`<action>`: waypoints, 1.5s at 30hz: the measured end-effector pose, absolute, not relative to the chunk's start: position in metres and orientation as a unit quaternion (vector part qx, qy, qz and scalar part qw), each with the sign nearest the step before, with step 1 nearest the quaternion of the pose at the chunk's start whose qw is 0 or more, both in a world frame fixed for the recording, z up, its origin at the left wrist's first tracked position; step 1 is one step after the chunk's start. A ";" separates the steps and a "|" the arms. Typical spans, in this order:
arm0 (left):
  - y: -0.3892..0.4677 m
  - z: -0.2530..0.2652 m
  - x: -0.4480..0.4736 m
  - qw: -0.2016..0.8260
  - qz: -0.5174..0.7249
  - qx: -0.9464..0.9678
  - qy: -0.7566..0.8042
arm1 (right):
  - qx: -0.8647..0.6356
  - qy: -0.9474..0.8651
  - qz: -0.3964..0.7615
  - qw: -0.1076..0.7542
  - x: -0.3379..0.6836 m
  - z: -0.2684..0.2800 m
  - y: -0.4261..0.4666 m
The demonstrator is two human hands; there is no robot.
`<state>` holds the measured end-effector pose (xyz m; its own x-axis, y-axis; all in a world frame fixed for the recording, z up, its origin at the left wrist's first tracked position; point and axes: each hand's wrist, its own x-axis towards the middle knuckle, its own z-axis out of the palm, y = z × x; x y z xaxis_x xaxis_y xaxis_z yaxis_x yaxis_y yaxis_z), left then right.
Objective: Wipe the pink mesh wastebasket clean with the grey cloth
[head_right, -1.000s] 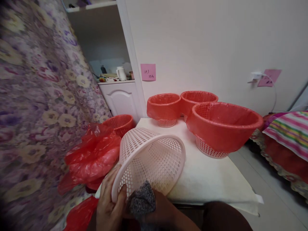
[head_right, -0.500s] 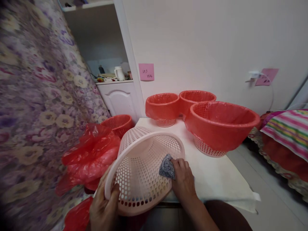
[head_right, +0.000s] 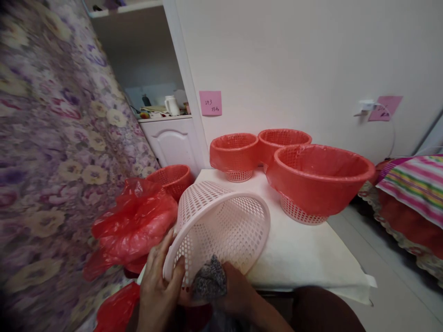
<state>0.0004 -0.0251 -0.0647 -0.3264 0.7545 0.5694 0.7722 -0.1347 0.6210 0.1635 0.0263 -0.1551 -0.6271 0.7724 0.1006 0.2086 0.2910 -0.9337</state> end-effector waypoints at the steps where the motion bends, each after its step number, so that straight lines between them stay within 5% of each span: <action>1: -0.024 -0.060 -0.001 0.011 -0.467 -0.591 -0.658 | -0.263 -0.710 0.585 0.292 0.161 -0.154 0.024; 4: -0.023 -0.051 -0.007 -0.006 -0.453 -0.616 -0.645 | -0.138 -0.593 0.741 0.282 0.161 -0.147 0.023; 7: -0.024 -0.053 -0.011 -0.012 -0.492 -0.607 -0.624 | -0.173 -0.563 0.747 0.309 0.172 -0.140 0.031; 10: -0.025 -0.065 -0.011 -0.008 -0.553 -0.583 -0.595 | -0.296 -0.609 0.619 0.398 0.188 -0.133 0.044; 13: -0.025 -0.084 -0.006 -0.027 -0.616 -0.525 -0.587 | -0.416 -0.698 0.373 0.448 0.205 -0.128 0.053; 16: -0.025 -0.103 0.001 -0.056 -0.639 -0.470 -0.606 | -0.499 -0.758 0.167 0.385 0.215 -0.128 0.057; 19: -0.026 -0.110 0.005 -0.052 -0.617 -0.481 -0.621 | -0.562 -0.774 0.113 0.269 0.215 -0.132 0.058; 26: -0.020 -0.073 0.001 0.001 -0.493 -0.583 -0.645 | -0.518 -0.804 0.209 0.202 0.187 -0.147 0.044; 33: -0.022 -0.062 -0.010 0.033 -0.451 -0.611 -0.650 | -0.210 -0.654 0.653 0.319 0.157 -0.144 0.019; 37: -0.029 -0.053 -0.021 0.013 -0.394 -0.599 -0.697 | -0.152 -0.587 0.740 0.291 0.162 -0.139 0.023; 39: -0.032 -0.051 -0.023 0.016 -0.372 -0.594 -0.713 | -0.214 -0.626 0.670 0.337 0.173 -0.137 0.030; 42: -0.033 -0.056 -0.023 0.050 -0.387 -0.598 -0.700 | -0.383 -0.736 0.383 0.405 0.194 -0.133 0.044; 45: -0.031 -0.065 -0.021 0.072 -0.447 -0.597 -0.662 | -0.492 -0.776 0.156 0.364 0.213 -0.130 0.054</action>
